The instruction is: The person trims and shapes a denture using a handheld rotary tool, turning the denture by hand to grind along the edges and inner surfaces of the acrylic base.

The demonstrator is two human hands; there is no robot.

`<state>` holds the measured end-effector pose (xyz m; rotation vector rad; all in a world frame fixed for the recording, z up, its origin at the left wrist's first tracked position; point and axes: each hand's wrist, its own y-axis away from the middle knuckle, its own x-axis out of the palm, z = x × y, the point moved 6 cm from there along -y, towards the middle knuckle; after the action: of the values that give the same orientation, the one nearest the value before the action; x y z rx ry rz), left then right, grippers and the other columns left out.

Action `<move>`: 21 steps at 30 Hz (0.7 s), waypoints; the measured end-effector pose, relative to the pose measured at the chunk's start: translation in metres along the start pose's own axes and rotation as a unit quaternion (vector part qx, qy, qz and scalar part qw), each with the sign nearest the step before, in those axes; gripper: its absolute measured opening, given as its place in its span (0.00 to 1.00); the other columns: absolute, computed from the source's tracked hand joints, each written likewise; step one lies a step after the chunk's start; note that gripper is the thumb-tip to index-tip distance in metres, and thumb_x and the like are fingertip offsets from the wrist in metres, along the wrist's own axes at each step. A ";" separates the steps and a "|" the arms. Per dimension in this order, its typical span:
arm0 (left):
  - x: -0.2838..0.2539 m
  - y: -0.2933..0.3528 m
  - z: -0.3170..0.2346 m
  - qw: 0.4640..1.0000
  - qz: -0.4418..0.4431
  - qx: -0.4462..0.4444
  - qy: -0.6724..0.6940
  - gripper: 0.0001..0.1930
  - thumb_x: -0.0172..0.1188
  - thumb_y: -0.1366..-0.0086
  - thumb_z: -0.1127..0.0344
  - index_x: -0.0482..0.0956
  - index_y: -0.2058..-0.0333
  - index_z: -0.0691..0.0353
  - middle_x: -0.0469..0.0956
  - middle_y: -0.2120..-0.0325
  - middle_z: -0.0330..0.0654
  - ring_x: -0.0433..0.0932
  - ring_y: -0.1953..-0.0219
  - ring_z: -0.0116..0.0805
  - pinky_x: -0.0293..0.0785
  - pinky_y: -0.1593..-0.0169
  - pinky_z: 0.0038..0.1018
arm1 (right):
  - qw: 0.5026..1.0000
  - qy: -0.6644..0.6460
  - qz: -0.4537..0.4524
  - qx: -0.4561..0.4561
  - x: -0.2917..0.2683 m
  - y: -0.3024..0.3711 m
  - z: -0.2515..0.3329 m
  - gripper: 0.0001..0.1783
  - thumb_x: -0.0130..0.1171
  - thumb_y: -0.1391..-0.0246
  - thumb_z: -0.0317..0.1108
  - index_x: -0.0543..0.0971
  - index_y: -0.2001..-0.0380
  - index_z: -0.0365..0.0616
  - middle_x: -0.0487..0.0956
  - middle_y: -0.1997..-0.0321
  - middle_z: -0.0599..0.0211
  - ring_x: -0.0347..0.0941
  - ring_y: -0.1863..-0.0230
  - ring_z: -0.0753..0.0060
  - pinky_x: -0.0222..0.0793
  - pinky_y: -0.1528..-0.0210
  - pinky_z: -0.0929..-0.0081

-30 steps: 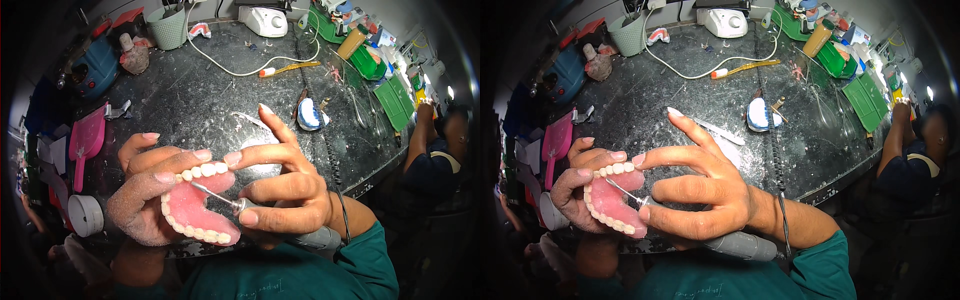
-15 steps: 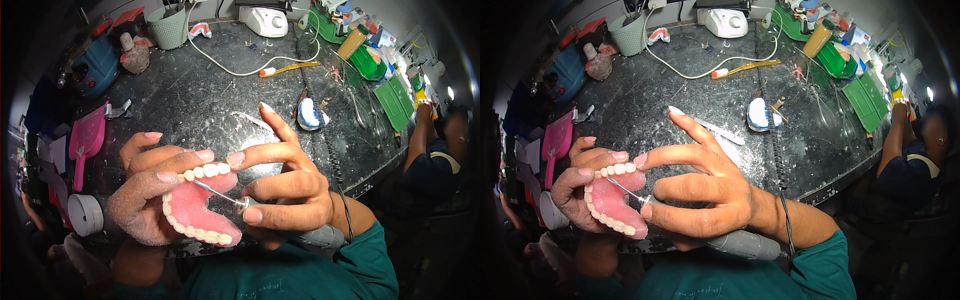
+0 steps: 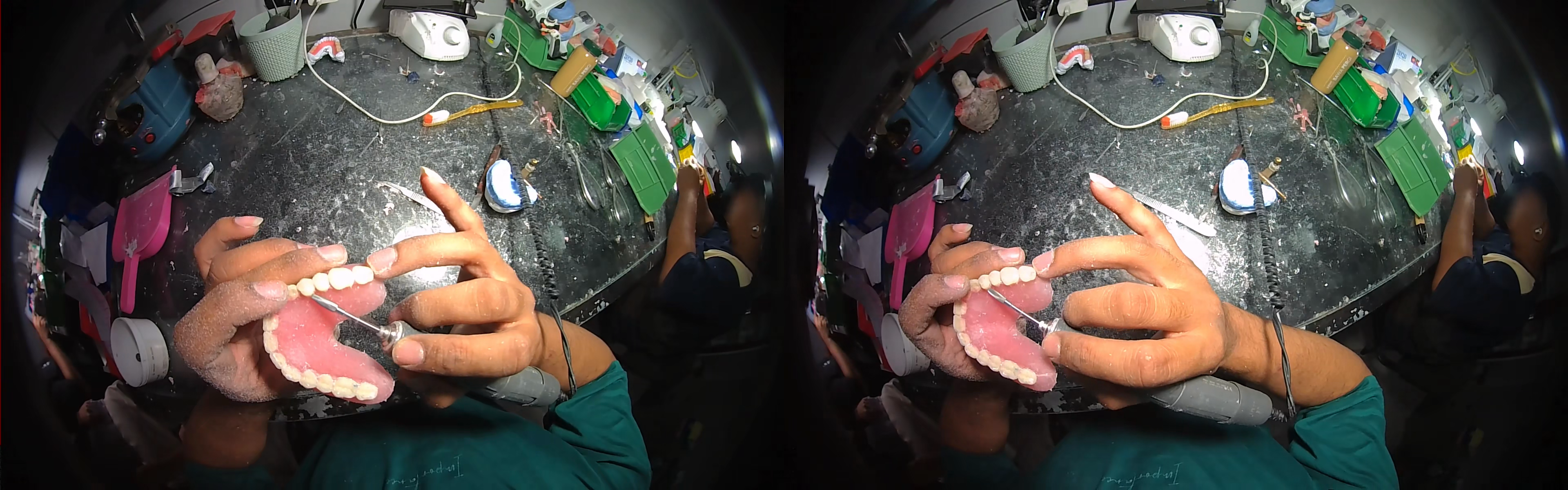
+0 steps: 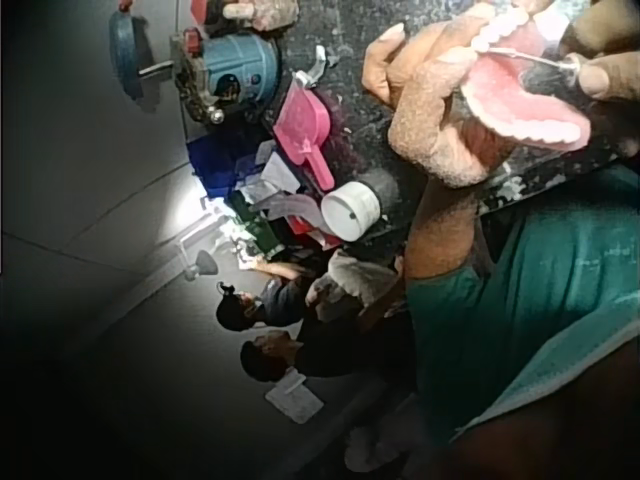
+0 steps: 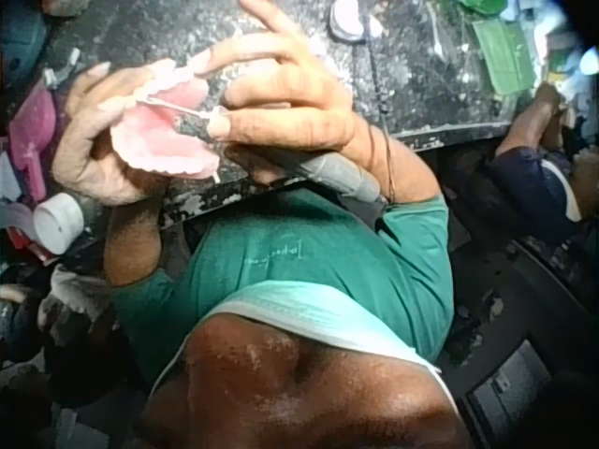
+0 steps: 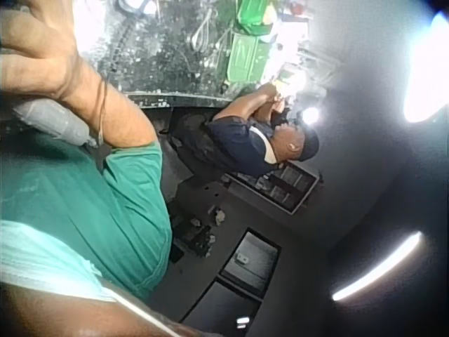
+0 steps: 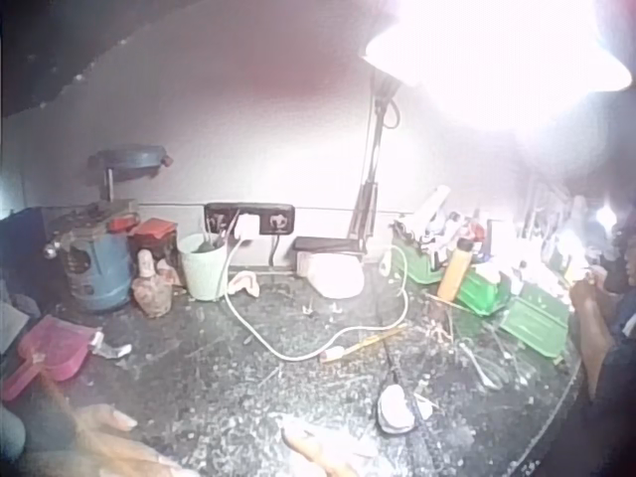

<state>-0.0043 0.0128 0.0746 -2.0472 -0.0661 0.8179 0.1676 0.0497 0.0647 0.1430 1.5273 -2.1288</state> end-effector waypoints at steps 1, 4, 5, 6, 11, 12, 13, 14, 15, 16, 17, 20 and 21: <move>0.001 0.000 0.001 1.000 0.000 0.001 0.002 0.37 0.70 0.45 0.41 0.61 0.49 0.55 0.83 0.62 0.50 0.82 0.59 0.38 0.63 0.39 0.47 | 1.000 -0.001 -0.013 -0.001 0.000 -0.001 0.001 0.15 0.62 0.42 0.50 0.80 0.59 0.53 0.75 0.64 0.72 0.79 0.50 0.51 0.47 0.32 0.24; 0.002 0.001 0.002 1.000 -0.010 0.001 0.010 0.37 0.70 0.46 0.40 0.61 0.49 0.55 0.83 0.62 0.51 0.82 0.60 0.38 0.63 0.39 0.47 | 1.000 0.000 -0.027 0.000 -0.002 0.000 0.001 0.14 0.65 0.44 0.46 0.82 0.60 0.52 0.75 0.65 0.73 0.80 0.50 0.52 0.48 0.32 0.27; 0.002 0.000 0.001 1.000 -0.011 0.004 0.008 0.37 0.70 0.46 0.40 0.61 0.49 0.55 0.83 0.62 0.51 0.82 0.60 0.38 0.63 0.39 0.46 | 1.000 -0.001 -0.029 0.001 -0.002 0.000 0.001 0.14 0.65 0.44 0.46 0.82 0.60 0.52 0.75 0.65 0.73 0.80 0.51 0.52 0.48 0.32 0.27; 0.001 0.000 0.001 1.000 -0.011 0.008 0.006 0.37 0.70 0.46 0.39 0.61 0.49 0.55 0.83 0.62 0.52 0.82 0.60 0.38 0.63 0.39 0.46 | 1.000 -0.002 -0.029 0.001 -0.003 0.000 0.000 0.14 0.65 0.44 0.46 0.82 0.60 0.52 0.75 0.65 0.73 0.80 0.51 0.52 0.48 0.32 0.27; 0.002 0.001 0.002 1.000 -0.014 0.002 0.012 0.37 0.70 0.46 0.40 0.62 0.49 0.55 0.83 0.62 0.52 0.82 0.60 0.38 0.63 0.39 0.46 | 0.999 -0.010 -0.041 -0.003 -0.002 0.001 0.000 0.13 0.67 0.46 0.44 0.82 0.60 0.51 0.75 0.64 0.73 0.80 0.51 0.52 0.49 0.32 0.26; 0.004 0.001 0.003 1.000 -0.014 0.003 0.013 0.37 0.70 0.46 0.40 0.62 0.49 0.55 0.83 0.62 0.52 0.82 0.60 0.38 0.63 0.39 0.47 | 0.999 -0.008 -0.041 -0.001 -0.002 0.002 0.000 0.13 0.67 0.46 0.44 0.82 0.60 0.51 0.75 0.64 0.73 0.80 0.51 0.52 0.49 0.32 0.26; 0.004 0.001 0.003 1.000 -0.014 0.003 0.012 0.37 0.70 0.46 0.40 0.62 0.49 0.55 0.83 0.62 0.52 0.82 0.60 0.38 0.63 0.39 0.47 | 0.999 -0.004 -0.035 -0.004 -0.002 0.001 0.000 0.13 0.67 0.46 0.44 0.82 0.60 0.51 0.75 0.64 0.73 0.80 0.51 0.52 0.49 0.33 0.26; 0.004 0.001 0.002 1.000 -0.021 0.003 0.012 0.37 0.70 0.45 0.41 0.61 0.49 0.55 0.83 0.63 0.51 0.82 0.60 0.38 0.63 0.39 0.47 | 1.000 0.001 -0.029 -0.007 -0.002 0.001 0.000 0.14 0.67 0.46 0.44 0.82 0.60 0.51 0.75 0.63 0.73 0.80 0.51 0.52 0.49 0.33 0.26; 0.004 0.001 0.002 1.000 -0.027 0.004 0.012 0.36 0.70 0.45 0.41 0.61 0.49 0.55 0.83 0.63 0.51 0.82 0.60 0.38 0.63 0.39 0.47 | 1.000 0.001 -0.029 -0.007 -0.003 0.001 0.001 0.14 0.67 0.46 0.44 0.82 0.60 0.51 0.75 0.63 0.73 0.80 0.51 0.52 0.49 0.33 0.26; 0.002 0.000 0.001 1.000 -0.027 0.004 0.010 0.36 0.70 0.45 0.41 0.61 0.49 0.55 0.83 0.63 0.51 0.82 0.60 0.38 0.63 0.39 0.47 | 1.000 -0.004 -0.018 0.000 -0.003 0.000 0.001 0.15 0.64 0.43 0.48 0.80 0.59 0.52 0.74 0.63 0.71 0.79 0.50 0.50 0.48 0.33 0.24; 0.001 0.000 0.000 1.000 -0.021 0.008 0.003 0.36 0.70 0.45 0.42 0.61 0.49 0.55 0.83 0.63 0.51 0.82 0.60 0.38 0.63 0.38 0.47 | 1.000 -0.009 -0.007 0.007 -0.003 -0.001 0.001 0.17 0.61 0.40 0.52 0.78 0.59 0.53 0.74 0.62 0.70 0.78 0.50 0.48 0.47 0.33 0.22; -0.001 0.000 -0.002 1.000 -0.014 0.007 -0.010 0.35 0.70 0.44 0.43 0.61 0.49 0.55 0.83 0.63 0.50 0.82 0.61 0.37 0.63 0.38 0.47 | 1.000 -0.004 -0.003 -0.004 -0.002 0.000 0.001 0.17 0.61 0.40 0.52 0.77 0.58 0.53 0.74 0.62 0.70 0.79 0.50 0.47 0.46 0.33 0.21; -0.001 0.000 -0.002 1.000 -0.015 0.002 -0.017 0.35 0.70 0.44 0.43 0.61 0.49 0.55 0.83 0.63 0.49 0.82 0.61 0.37 0.63 0.38 0.47 | 1.000 -0.005 -0.003 -0.004 -0.001 0.000 0.001 0.17 0.61 0.40 0.52 0.77 0.58 0.53 0.74 0.62 0.70 0.79 0.50 0.47 0.46 0.33 0.21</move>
<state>-0.0039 0.0109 0.0760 -2.0247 -0.1138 0.8348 0.1687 0.0487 0.0653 0.1255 1.5331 -2.1248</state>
